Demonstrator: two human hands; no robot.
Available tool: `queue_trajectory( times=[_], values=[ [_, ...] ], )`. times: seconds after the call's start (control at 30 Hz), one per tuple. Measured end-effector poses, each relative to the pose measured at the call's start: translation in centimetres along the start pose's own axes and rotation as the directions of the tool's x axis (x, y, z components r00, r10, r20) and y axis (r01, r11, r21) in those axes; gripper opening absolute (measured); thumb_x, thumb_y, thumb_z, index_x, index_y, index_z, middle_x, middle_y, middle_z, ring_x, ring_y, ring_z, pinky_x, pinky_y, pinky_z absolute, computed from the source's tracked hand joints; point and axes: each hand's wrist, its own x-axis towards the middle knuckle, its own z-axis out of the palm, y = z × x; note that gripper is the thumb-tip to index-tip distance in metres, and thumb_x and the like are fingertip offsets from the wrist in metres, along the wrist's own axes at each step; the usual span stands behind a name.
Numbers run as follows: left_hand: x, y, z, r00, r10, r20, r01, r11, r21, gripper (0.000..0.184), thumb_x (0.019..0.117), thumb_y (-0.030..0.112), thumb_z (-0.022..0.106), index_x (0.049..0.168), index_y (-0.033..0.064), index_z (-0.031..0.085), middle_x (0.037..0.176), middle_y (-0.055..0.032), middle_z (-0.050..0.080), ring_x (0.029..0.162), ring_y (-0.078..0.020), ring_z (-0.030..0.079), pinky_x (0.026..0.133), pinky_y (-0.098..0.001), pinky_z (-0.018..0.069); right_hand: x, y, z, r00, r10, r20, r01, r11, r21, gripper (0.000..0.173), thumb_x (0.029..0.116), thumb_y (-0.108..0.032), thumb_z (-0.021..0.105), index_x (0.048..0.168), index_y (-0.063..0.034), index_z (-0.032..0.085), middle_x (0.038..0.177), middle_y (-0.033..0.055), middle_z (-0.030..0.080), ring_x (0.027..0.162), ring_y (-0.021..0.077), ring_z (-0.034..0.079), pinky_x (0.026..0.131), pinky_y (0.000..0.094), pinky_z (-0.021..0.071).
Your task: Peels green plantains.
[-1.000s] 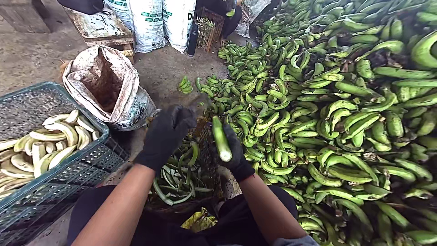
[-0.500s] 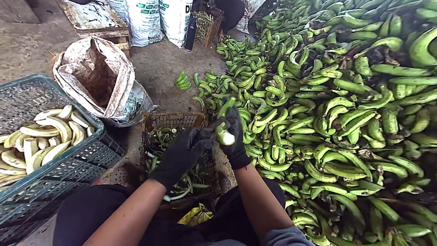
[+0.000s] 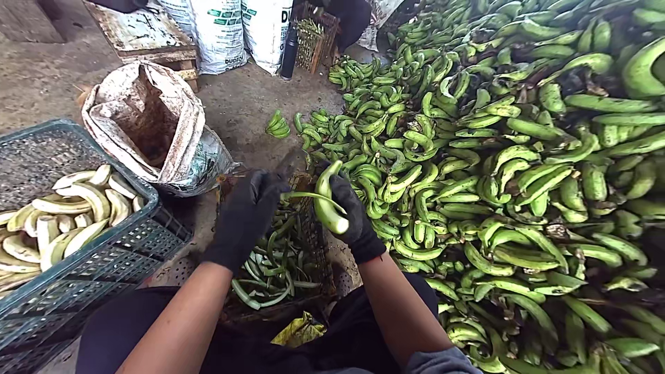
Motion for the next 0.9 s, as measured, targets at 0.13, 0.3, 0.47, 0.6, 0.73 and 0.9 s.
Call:
queue_trajectory(
  times=[0.13, 0.3, 0.47, 0.6, 0.73, 0.9],
  values=[
    [-3.0, 1.2, 2.8, 0.994, 0.061, 0.095, -0.06, 0.998, -0.016, 0.06, 0.0965, 0.063, 0.054, 0.136, 0.0189, 0.06, 0.113, -0.0067, 0.068, 0.094, -0.0214, 0.067, 0.08, -0.0519, 0.0571, 0.9, -1.0, 1.6, 0.91, -0.24, -0.337, 0.221, 0.971, -0.095, 0.061, 0.1035, -0.048, 0.05, 0.158, -0.0313, 0.029, 0.131, 0.0004, 0.059, 0.1, 0.0106, 0.064, 0.08, 0.0335, 0.0586],
    [-4.7, 2.4, 4.1, 0.993, 0.115, -0.033, -0.111, 0.986, 0.122, 0.065, 0.0959, 0.06, 0.054, 0.142, 0.0134, 0.058, 0.125, -0.016, 0.065, 0.104, -0.0328, 0.067, 0.085, -0.0578, 0.0548, 2.2, -2.9, 3.3, 0.713, -0.33, -0.618, 0.298, 0.941, -0.158, 0.056, 0.1078, -0.036, 0.048, 0.158, -0.0224, 0.026, 0.14, 0.0038, 0.054, 0.115, 0.0118, 0.061, 0.094, 0.034, 0.0547],
    [-3.3, 1.3, 3.2, 0.988, 0.155, -0.025, -0.148, 0.973, 0.176, 0.062, 0.0982, 0.054, 0.055, 0.145, 0.0128, 0.056, 0.131, -0.0191, 0.063, 0.114, -0.0365, 0.065, 0.093, -0.0615, 0.052, 1.3, -2.5, 2.6, 0.877, -0.274, -0.394, 0.189, 0.952, -0.241, 0.055, 0.1076, -0.04, 0.042, 0.157, -0.0223, 0.028, 0.134, 0.0046, 0.057, 0.107, 0.0117, 0.063, 0.088, 0.0354, 0.0562],
    [-0.5, -1.0, 1.2, 0.981, 0.194, -0.018, -0.182, 0.942, 0.284, 0.055, 0.1028, 0.051, 0.053, 0.145, 0.0158, 0.057, 0.132, -0.018, 0.063, 0.12, -0.0372, 0.063, 0.099, -0.0634, 0.0489, -0.2, -0.9, 0.6, 0.974, 0.032, 0.226, -0.042, 0.998, 0.04, 0.053, 0.1024, -0.038, 0.048, 0.151, -0.0189, 0.04, 0.118, 0.0084, 0.065, 0.092, 0.0167, 0.066, 0.075, 0.0365, 0.0589],
    [0.9, -2.9, 0.3, 0.949, 0.309, 0.062, -0.315, 0.916, 0.248, 0.054, 0.102, 0.05, 0.051, 0.143, 0.0157, 0.059, 0.135, -0.0142, 0.063, 0.126, -0.0328, 0.059, 0.106, -0.0602, 0.0443, -1.0, -1.5, 0.5, 0.889, 0.163, 0.427, -0.262, 0.947, 0.186, 0.039, 0.0993, -0.033, 0.052, 0.135, -0.0173, 0.054, 0.106, 0.0049, 0.069, 0.088, 0.0123, 0.068, 0.075, 0.0299, 0.0598],
    [2.7, -4.8, 0.1, 0.995, 0.081, 0.064, -0.089, 0.987, 0.135, 0.054, 0.1023, 0.056, 0.051, 0.142, 0.0203, 0.058, 0.131, -0.0121, 0.065, 0.121, -0.0303, 0.062, 0.101, -0.0623, 0.0482, -2.0, -2.3, 0.7, 0.814, 0.246, 0.526, -0.311, 0.95, 0.037, 0.065, 0.0931, -0.028, 0.056, 0.154, -0.0158, 0.038, 0.121, 0.0064, 0.065, 0.1, 0.0108, 0.066, 0.087, 0.0288, 0.0572]
  ],
)
